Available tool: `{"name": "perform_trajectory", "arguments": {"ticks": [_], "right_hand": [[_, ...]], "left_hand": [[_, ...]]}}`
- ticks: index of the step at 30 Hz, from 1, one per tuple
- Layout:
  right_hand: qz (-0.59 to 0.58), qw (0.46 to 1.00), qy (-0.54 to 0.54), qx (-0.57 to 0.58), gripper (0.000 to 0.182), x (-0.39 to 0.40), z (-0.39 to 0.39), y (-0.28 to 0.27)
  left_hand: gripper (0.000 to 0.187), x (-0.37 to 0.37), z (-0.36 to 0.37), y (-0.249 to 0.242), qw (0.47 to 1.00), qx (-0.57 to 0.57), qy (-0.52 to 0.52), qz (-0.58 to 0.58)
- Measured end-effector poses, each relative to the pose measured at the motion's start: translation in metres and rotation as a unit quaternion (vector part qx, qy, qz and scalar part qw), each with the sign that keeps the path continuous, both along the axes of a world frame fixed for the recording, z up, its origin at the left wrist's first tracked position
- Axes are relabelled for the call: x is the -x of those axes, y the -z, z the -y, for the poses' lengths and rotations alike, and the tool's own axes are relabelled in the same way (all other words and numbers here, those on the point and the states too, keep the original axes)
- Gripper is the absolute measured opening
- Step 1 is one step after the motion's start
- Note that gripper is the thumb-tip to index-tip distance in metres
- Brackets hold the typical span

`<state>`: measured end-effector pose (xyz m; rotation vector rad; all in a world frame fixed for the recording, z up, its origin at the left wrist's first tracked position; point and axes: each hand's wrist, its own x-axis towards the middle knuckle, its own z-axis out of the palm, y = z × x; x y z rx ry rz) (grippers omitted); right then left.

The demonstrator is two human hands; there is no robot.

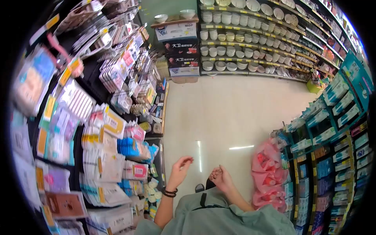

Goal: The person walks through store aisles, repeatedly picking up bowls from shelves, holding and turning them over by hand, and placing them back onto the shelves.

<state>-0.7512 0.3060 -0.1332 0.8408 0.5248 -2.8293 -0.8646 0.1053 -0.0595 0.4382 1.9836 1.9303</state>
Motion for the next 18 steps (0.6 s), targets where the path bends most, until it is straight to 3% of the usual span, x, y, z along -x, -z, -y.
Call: {"name": "perform_trajectory", "arguments": {"ticks": [4,7,11,14,18], "right_hand": [[0.019,0.999,0.027,0.027,0.041,0.075,-0.03,0.02],[0.045,0.998,0.048,0.011,0.04,0.148,-0.063,0.028],[0.021,0.994,0.101,0.034,0.038,0.262,-0.127,0.027],[0.027,0.994,0.108,0.0,0.038,0.356,-0.173,0.012],[-0.06,0.997,0.055,-0.011,0.033,0.473,-0.216,-0.009]], "left_hand": [[0.019,0.068,-0.07,0.005,0.986,-0.041,0.141,0.078],[0.018,0.129,-0.114,0.027,0.98,0.034,0.189,0.046],[0.016,0.219,-0.161,0.027,0.983,-0.062,0.049,0.164],[0.016,0.305,-0.185,0.001,0.985,-0.078,-0.003,0.152],[0.015,0.416,-0.202,-0.028,0.982,-0.12,-0.101,0.108]]}}
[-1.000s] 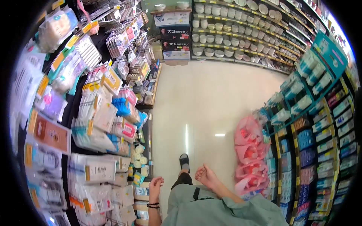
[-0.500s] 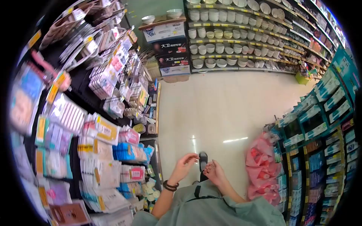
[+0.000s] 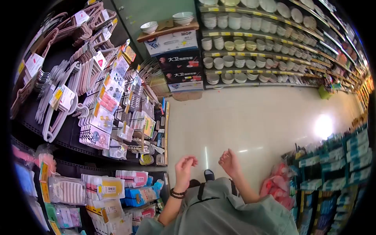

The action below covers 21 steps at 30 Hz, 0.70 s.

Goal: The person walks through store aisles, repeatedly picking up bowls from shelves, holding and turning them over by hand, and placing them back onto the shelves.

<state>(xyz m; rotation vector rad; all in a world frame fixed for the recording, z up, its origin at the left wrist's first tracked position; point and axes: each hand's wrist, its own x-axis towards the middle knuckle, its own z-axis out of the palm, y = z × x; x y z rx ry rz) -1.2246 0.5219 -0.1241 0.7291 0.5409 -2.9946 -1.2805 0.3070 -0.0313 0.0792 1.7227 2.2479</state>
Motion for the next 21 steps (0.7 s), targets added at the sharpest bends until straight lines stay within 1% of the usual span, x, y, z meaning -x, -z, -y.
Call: {"name": "perform_trajectory", "arguments": {"ticks": [2,4,6,8,10,13,14,16,17,21], "right_hand": [[0.002,1.0,-0.009,-0.01,0.03,0.055,-0.011,-0.016],[-0.022,0.999,-0.025,-0.029,0.028,0.102,-0.012,-0.028],[-0.031,0.997,-0.042,-0.061,0.026,0.146,-0.012,-0.035],[-0.027,0.992,-0.062,-0.104,0.025,0.189,-0.008,-0.028],[-0.054,0.982,-0.105,-0.148,0.025,0.232,-0.008,-0.024],[-0.063,0.953,-0.172,-0.24,0.027,0.31,-0.01,-0.034],[-0.066,0.944,-0.185,-0.264,0.026,0.338,-0.012,-0.036],[-0.067,0.923,-0.213,-0.312,0.026,0.397,-0.013,-0.05],[-0.069,0.917,-0.233,-0.317,0.027,0.428,-0.017,-0.055],[-0.078,0.901,-0.251,-0.345,0.028,0.545,-0.018,-0.078]], "left_hand": [[0.013,0.042,0.0,-0.004,0.999,-0.028,-0.042,-0.007],[0.013,0.08,0.005,-0.003,0.996,-0.042,-0.073,-0.005],[0.013,0.117,0.009,0.013,0.995,-0.04,-0.091,0.016],[0.014,0.154,0.014,0.037,0.993,-0.04,-0.103,0.049],[0.015,0.195,0.016,0.057,0.991,-0.036,-0.117,0.061],[0.015,0.277,0.014,0.077,0.988,-0.045,-0.128,0.079],[0.016,0.311,0.011,0.08,0.989,-0.049,-0.126,0.063],[0.017,0.379,0.006,0.076,0.99,-0.056,-0.124,0.037],[0.019,0.415,0.001,0.067,0.991,-0.052,-0.121,0.027],[0.018,0.552,-0.025,0.039,0.985,-0.087,-0.142,-0.031]]}}
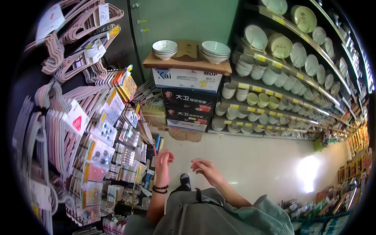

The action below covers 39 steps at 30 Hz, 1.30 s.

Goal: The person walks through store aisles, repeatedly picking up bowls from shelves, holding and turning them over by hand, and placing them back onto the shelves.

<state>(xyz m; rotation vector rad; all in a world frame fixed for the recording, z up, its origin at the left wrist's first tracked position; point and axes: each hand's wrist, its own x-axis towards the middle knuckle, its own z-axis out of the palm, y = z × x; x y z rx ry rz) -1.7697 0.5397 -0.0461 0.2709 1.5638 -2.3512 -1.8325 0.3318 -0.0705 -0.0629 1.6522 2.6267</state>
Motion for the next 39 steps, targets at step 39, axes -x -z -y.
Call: {"name": "perform_trajectory", "arguments": {"ticks": [39], "right_hand": [[-0.307,0.923,0.16,-0.167,0.052,0.722,-0.033,-0.083]], "left_hand": [[0.054,0.636,-0.072,-0.118,0.913,0.301,-0.248,-0.118]]}}
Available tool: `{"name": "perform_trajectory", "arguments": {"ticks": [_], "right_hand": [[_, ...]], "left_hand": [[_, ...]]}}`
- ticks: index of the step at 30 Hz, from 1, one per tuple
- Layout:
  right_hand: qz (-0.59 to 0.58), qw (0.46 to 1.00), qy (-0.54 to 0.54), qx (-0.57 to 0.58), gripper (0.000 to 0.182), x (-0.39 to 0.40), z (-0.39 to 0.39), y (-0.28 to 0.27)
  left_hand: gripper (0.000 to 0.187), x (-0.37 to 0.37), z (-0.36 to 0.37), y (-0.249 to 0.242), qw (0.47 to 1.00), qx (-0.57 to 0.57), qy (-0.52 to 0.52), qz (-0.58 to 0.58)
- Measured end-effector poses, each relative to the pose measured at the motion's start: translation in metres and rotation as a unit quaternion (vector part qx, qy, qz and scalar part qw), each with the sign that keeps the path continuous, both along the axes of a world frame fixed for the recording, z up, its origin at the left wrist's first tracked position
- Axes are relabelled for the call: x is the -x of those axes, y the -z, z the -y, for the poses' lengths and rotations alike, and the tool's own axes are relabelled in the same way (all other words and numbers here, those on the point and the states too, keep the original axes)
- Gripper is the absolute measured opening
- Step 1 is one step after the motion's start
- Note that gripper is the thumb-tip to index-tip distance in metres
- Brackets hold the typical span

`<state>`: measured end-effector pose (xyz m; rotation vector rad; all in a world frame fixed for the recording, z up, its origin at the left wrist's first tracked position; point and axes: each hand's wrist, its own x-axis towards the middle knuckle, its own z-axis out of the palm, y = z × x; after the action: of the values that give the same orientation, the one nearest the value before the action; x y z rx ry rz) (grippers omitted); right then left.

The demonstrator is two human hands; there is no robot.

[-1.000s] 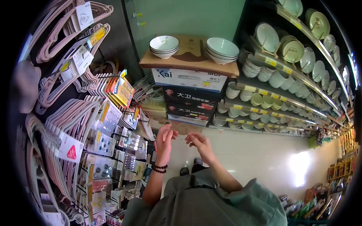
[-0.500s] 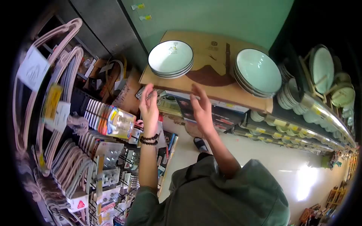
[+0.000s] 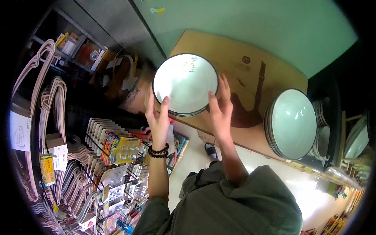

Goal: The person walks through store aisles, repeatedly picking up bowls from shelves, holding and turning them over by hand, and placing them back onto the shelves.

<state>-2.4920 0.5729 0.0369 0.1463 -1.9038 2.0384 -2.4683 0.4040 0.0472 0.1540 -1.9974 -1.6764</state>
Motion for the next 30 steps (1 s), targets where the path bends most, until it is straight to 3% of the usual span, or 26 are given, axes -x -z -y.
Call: {"name": "perform_trajectory", "arguments": {"ticks": [3,5,6,9,11,13,16,18,21,25,27,29,30], "right_hand": [[-0.017,0.997,-0.032,0.073,0.055,-0.001,0.001,-0.01],[0.0,0.982,-0.066,0.177,0.058,-0.01,0.004,-0.035],[-0.028,0.983,-0.08,0.166,0.062,-0.012,0.003,-0.041],[-0.087,0.974,-0.132,0.162,0.064,-0.026,0.004,-0.048],[-0.056,0.96,-0.18,0.206,0.071,-0.042,0.005,-0.047],[-0.025,0.95,-0.222,0.217,0.078,-0.066,0.006,-0.049],[-0.088,0.946,-0.272,0.155,0.082,-0.1,0.009,-0.03],[-0.066,0.924,-0.305,0.22,0.075,-0.138,0.033,-0.027],[0.244,0.805,-0.444,0.31,0.056,-0.186,0.017,0.041],[0.334,0.721,-0.538,0.281,0.053,-0.256,0.056,0.029],[0.346,0.7,-0.595,0.19,0.055,-0.295,0.067,0.05],[0.48,0.58,-0.623,0.211,0.057,-0.326,0.079,0.086],[0.477,0.544,-0.665,0.188,0.056,-0.351,0.083,0.073]], "left_hand": [[0.057,-0.008,-0.005,-0.013,0.999,0.034,-0.015,0.0],[0.06,-0.02,-0.013,-0.033,1.0,-0.001,0.011,-0.016],[0.061,-0.026,-0.016,-0.043,0.999,-0.017,0.024,-0.026],[0.078,-0.059,-0.015,-0.052,0.997,-0.008,0.035,-0.073],[0.093,-0.09,-0.013,-0.057,0.995,-0.034,0.033,-0.085],[0.099,-0.132,-0.011,-0.046,0.991,-0.05,0.034,-0.121],[0.098,-0.207,-0.013,-0.015,0.975,-0.148,0.032,-0.16],[0.093,-0.254,-0.02,0.008,0.965,-0.209,-0.009,-0.161],[0.081,-0.323,-0.029,0.039,0.956,-0.232,-0.102,-0.144],[0.067,-0.424,-0.051,0.056,0.934,-0.253,-0.201,-0.151],[0.066,-0.477,-0.059,0.053,0.914,-0.276,-0.268,-0.132],[0.064,-0.523,-0.074,0.067,0.894,-0.281,-0.304,-0.171],[0.067,-0.545,-0.081,0.076,0.872,-0.293,-0.342,-0.191]]}}
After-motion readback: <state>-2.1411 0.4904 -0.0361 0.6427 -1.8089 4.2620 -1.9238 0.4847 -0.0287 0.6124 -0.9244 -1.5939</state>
